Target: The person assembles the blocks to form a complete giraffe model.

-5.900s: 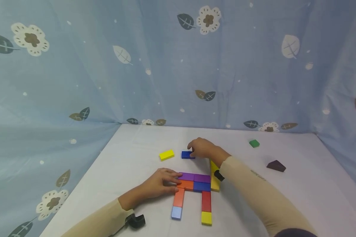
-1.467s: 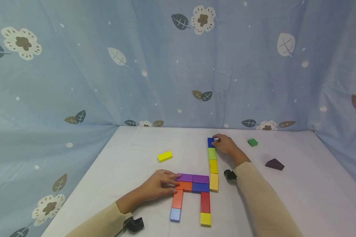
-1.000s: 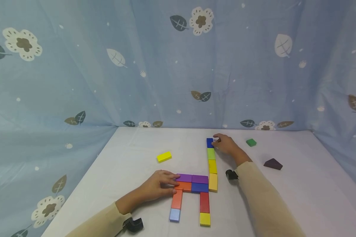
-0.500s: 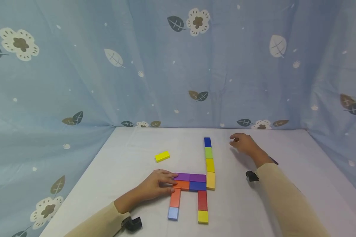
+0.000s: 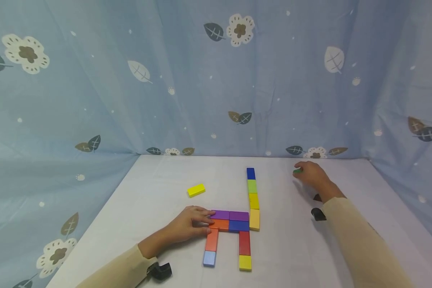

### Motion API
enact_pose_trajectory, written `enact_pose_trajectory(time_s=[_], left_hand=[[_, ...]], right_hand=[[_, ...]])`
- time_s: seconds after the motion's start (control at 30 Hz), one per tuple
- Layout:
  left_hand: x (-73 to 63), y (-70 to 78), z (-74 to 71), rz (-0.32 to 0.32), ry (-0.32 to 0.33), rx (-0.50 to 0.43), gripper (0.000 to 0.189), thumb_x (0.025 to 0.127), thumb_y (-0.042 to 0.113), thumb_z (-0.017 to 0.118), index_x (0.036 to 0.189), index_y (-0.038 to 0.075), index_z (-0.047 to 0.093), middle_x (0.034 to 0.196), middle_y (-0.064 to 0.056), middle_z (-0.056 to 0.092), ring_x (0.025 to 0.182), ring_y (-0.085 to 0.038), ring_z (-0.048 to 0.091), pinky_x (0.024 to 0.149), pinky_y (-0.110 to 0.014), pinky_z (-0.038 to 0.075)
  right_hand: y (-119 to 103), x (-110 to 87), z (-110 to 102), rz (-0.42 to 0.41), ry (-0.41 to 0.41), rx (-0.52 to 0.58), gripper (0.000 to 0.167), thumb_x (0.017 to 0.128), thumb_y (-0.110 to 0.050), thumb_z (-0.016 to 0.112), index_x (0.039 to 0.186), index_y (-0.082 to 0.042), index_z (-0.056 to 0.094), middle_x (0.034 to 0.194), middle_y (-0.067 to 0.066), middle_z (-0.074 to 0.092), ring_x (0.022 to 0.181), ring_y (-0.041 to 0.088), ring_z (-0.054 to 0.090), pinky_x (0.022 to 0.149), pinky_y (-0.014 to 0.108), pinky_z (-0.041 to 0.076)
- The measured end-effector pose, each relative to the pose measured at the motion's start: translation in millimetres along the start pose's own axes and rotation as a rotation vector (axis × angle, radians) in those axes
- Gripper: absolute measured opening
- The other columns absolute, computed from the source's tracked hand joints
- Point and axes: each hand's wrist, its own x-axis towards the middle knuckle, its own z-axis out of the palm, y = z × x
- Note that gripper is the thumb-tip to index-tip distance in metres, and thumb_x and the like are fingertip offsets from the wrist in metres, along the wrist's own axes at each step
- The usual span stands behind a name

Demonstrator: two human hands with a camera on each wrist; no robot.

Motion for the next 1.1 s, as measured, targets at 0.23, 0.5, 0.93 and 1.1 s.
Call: enact_pose_trajectory(time_s=[0.23, 0.5, 0.93, 1.1], left_hand=[[-0.1, -1.8, -1.0, -0.003, -0.008, -0.005, 0.036, 0.088, 0.051, 0.066, 0.119, 0.032, 0.071, 0.134, 0.026, 0.051, 0.124, -0.01, 0.044, 0.107, -0.05, 0.027], [0.1, -3.7, -0.8, 0.018, 0.002, -0.011, 0.036, 0.088, 0.051, 0.066, 0.119, 0.032, 0.071, 0.135, 0.025, 0.051, 0.124, -0.009, 0.045, 0.107, -0.049, 0.027], [-0.3, -2.4, -0.5, 0.0, -0.01, -0.01, 0.037, 0.088, 0.053, 0.065, 0.119, 0.033, 0.071, 0.135, 0.027, 0.049, 0.125, -0.007, 0.043, 0.108, -0.05, 0.025], [-1.3, -1.8, 0.3, 0.016, -0.003, -0.008, 0.036, 0.088, 0.051, 0.066, 0.118, 0.031, 0.072, 0.135, 0.026, 0.05, 0.124, -0.007, 0.044, 0.108, -0.05, 0.025]], right_hand=[[4, 1.7, 1, 0.079, -0.031, -0.082, 0.049, 0.094, -0.026, 0.062, 0.127, 0.009, 0.054, 0.125, 0.034, 0.053, 0.108, 0.051, 0.052, 0.085, 0.061, 0.044], [4, 7.4, 2, 0.138, -0.036, -0.083, 0.047, 0.094, -0.028, 0.062, 0.122, 0.01, 0.056, 0.116, 0.03, 0.058, 0.101, 0.046, 0.055, 0.08, 0.057, 0.046], [-11, 25.8, 0, 0.107, -0.004, -0.053, 0.041, 0.092, -0.016, 0.063, 0.123, 0.01, 0.057, 0.117, 0.03, 0.058, 0.102, 0.045, 0.055, 0.081, 0.057, 0.045], [-26, 37.9, 8, 0.022, 0.025, -0.046, 0.04, 0.093, -0.013, 0.062, 0.126, 0.009, 0.056, 0.124, 0.03, 0.056, 0.11, 0.047, 0.053, 0.088, 0.058, 0.043]])
